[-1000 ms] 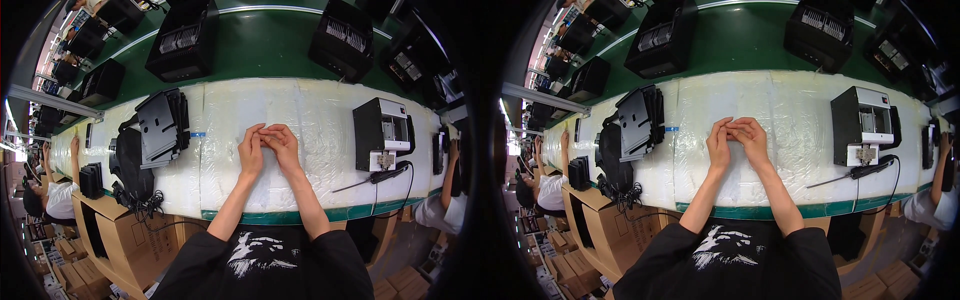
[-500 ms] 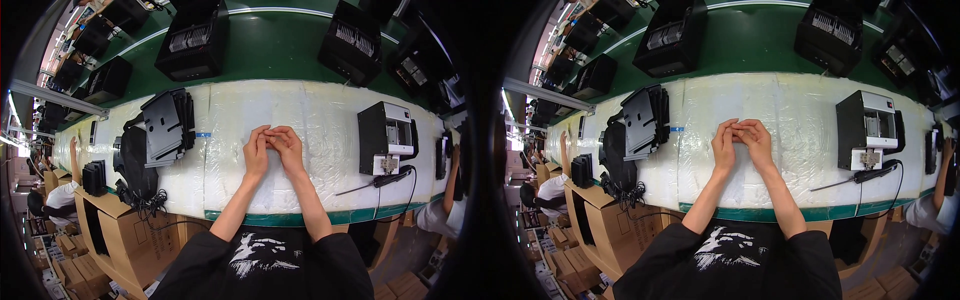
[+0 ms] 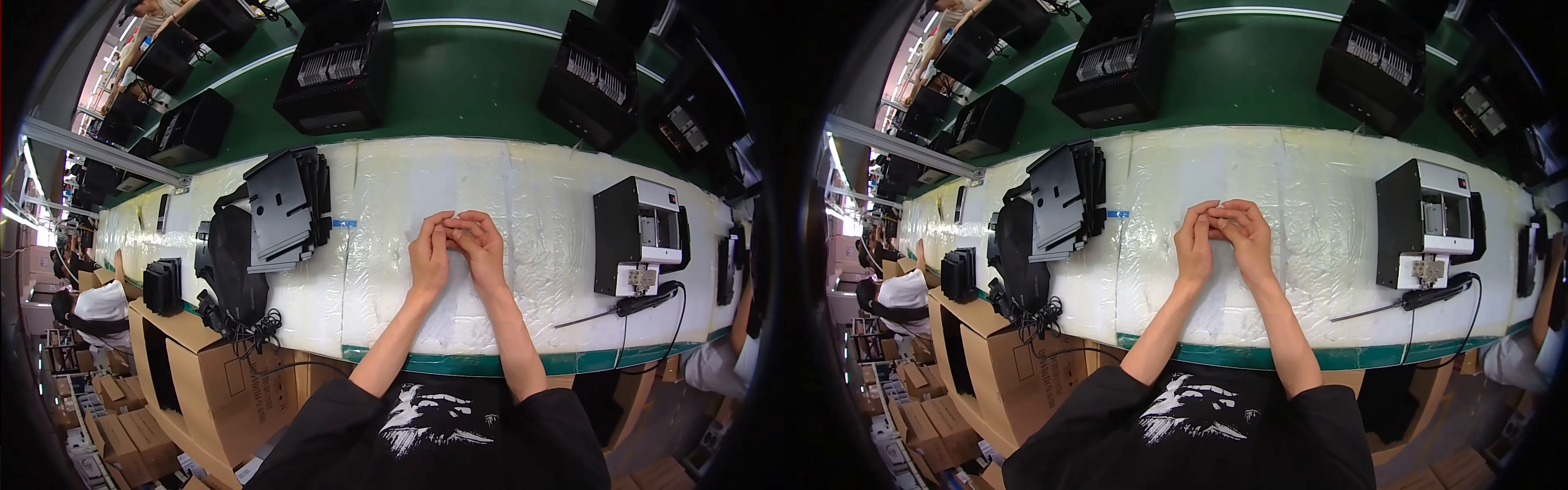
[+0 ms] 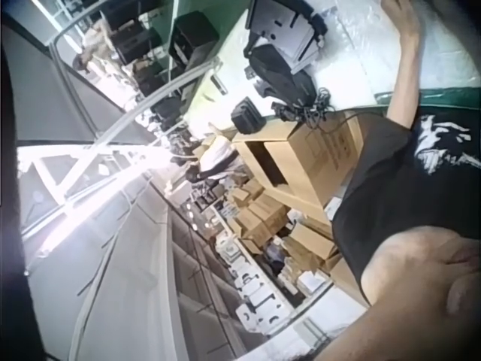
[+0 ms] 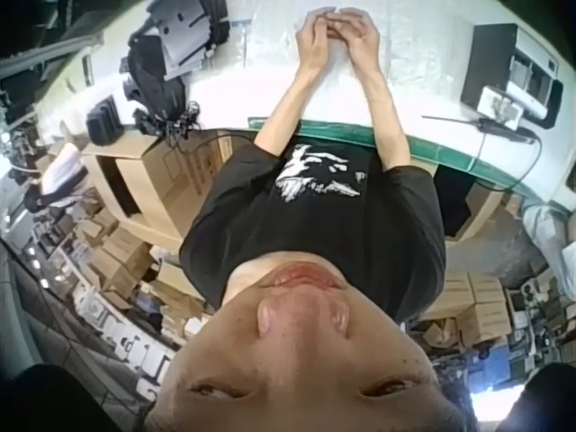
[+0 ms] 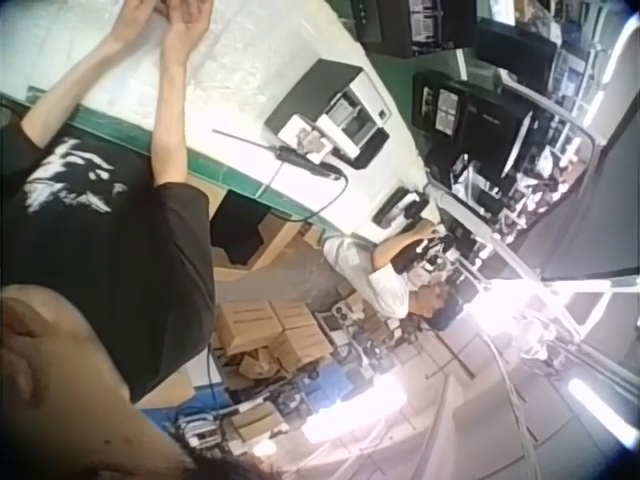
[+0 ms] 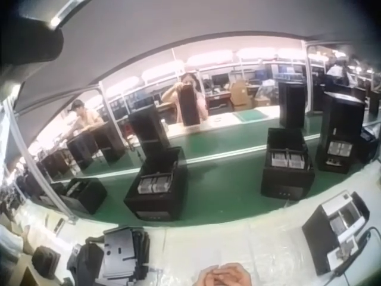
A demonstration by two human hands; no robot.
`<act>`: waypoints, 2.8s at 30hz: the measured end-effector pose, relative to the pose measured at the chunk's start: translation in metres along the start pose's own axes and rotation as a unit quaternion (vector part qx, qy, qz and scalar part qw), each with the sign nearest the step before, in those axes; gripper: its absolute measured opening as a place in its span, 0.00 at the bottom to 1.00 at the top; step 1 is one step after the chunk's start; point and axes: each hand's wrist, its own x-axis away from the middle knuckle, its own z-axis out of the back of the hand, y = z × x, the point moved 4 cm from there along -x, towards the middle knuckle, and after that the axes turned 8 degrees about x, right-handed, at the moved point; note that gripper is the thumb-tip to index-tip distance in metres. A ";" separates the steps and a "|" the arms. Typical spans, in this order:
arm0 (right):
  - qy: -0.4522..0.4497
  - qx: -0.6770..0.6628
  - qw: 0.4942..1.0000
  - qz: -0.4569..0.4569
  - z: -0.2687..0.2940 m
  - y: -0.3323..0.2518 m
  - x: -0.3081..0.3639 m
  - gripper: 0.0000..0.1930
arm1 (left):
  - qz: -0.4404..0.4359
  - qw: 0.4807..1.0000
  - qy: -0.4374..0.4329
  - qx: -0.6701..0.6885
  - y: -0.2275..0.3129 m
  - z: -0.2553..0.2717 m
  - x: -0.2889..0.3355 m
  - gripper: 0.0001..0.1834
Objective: Assembling electronic housing components using a power screwdriver.
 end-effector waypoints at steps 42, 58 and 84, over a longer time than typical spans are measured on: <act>0.210 0.228 0.931 0.193 0.022 -0.005 -0.001 0.09 | -0.304 0.681 -0.073 -0.663 0.112 0.093 -0.237 0.31; 0.205 0.224 0.938 0.169 0.018 -0.006 -0.001 0.07 | -0.258 0.639 -0.240 -0.684 0.152 0.013 -0.237 0.17; 0.044 0.548 0.812 0.197 -0.028 -0.169 0.000 0.16 | -0.235 0.827 -0.385 -0.335 0.161 0.024 0.098 0.16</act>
